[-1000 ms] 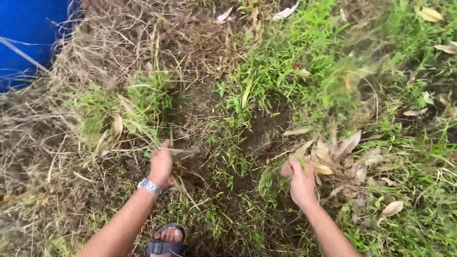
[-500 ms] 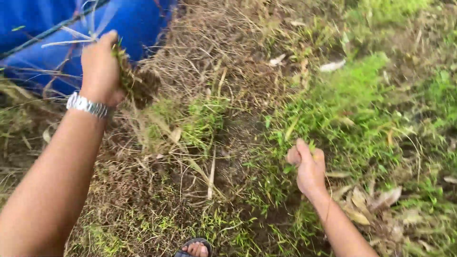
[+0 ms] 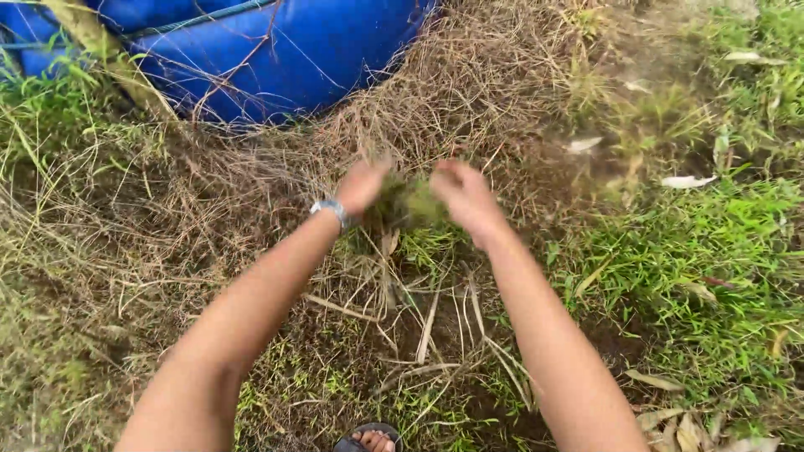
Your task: Pulling green weeds and gathering dry leaves from the ground by hand to clear a patch of soil.
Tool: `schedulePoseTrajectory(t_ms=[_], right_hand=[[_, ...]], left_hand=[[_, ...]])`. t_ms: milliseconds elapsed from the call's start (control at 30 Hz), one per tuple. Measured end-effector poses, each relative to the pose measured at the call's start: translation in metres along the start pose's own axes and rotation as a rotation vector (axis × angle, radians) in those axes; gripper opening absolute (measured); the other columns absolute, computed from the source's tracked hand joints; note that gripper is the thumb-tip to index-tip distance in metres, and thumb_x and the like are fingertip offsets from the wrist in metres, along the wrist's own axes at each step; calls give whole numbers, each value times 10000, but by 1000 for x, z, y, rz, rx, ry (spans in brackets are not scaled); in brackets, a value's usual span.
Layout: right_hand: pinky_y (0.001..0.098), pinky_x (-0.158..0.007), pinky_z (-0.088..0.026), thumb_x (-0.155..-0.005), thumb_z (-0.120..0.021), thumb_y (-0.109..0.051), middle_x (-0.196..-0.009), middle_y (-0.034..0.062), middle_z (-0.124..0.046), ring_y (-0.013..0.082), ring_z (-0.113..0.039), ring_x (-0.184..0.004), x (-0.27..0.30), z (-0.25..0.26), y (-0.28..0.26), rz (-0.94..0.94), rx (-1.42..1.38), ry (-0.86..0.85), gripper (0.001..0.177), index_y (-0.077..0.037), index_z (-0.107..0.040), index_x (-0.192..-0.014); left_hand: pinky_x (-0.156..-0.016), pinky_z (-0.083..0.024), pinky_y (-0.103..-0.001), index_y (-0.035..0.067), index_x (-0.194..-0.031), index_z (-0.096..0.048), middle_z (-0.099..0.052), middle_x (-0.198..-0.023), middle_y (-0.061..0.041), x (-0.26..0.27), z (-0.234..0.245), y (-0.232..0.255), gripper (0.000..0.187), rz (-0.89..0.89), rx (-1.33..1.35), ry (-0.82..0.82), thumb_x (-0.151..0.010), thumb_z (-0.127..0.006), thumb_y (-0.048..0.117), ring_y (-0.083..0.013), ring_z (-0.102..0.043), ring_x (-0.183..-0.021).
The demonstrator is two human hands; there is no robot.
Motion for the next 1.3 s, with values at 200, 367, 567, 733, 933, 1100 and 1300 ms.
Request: schedulePoseTrajectory(t_ms=[200, 367, 567, 733, 933, 1100, 1300], right_hand=[[527, -1121, -401, -947, -622, -182, -1370, 237, -565, 381, -523, -1321, 86, 35, 33, 130, 526, -150, 502, 50, -514, -1380], [487, -1028, -520, -887, -636, -10, -1184, 180, -708, 362, -658, -1160, 170, 156, 121, -48, 459, 77, 364, -20, -651, -1251], [415, -886, -581, -814, -727, 73, -1000, 213, -759, 302, -719, -957, 309, 279, 282, -271, 212, 577, 268, 21, -718, -1077], [406, -884, -591, -803, -684, 125, -986, 216, -755, 312, -725, -960, 418, 306, 401, -363, 105, 842, 247, 23, -744, -1019], [406, -882, -590, -717, -778, 138, -967, 234, -737, 273, -706, -902, 486, 292, 440, -393, -143, 1008, 327, 81, -712, -1032], [284, -728, -590, -802, -764, -79, -870, 22, -768, 140, -718, -772, 490, 293, 460, -375, 280, 1092, 170, -133, -784, -962], [481, -1080, -455, -852, -715, -154, -1205, 141, -681, 290, -602, -1201, 464, 255, 385, -257, 348, 678, 348, -96, -681, -1194]], left_hand=[[-1022, -469, -488, 83, -1299, -538, -563, -1304, -163, 66, 13, 51, 479, -138, -228, -21, -886, -693, 268, -310, -581, -1216], [-1048, -429, -491, 110, -1211, -621, -610, -1236, -134, 75, 7, 95, 341, -450, -369, -2, -909, -680, 257, -318, -574, -1216], [-964, -481, -495, 45, -1096, -684, -692, -1048, -178, 164, -122, 171, 229, -879, -488, -327, -871, -655, 77, -373, -657, -1059], [-908, -521, -488, 56, -1006, -698, -713, -963, -164, 242, -278, 186, 199, -1069, -696, -778, -811, -660, 54, -379, -686, -989], [-837, -571, -445, 180, -1107, -677, -727, -1082, -44, 309, -441, 124, 236, -1089, -1257, -975, -894, -638, 275, -289, -718, -968], [-1018, -467, -551, 61, -1398, -474, -466, -1401, -240, 376, -514, 92, 545, -1093, -1184, -1248, -940, -584, 334, -396, -516, -1283], [-1194, -164, -602, 144, -1547, -207, -196, -1579, -224, 403, -481, 18, 1090, -1119, -1239, -1634, -729, -604, 746, -429, -201, -1455]])
Point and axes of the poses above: each hand's wrist, its own x-axis away from the middle knuckle, its own z-axis out of the back of the hand, y = z × x, the point moved 9 cm from there along -x, towards the middle knuckle
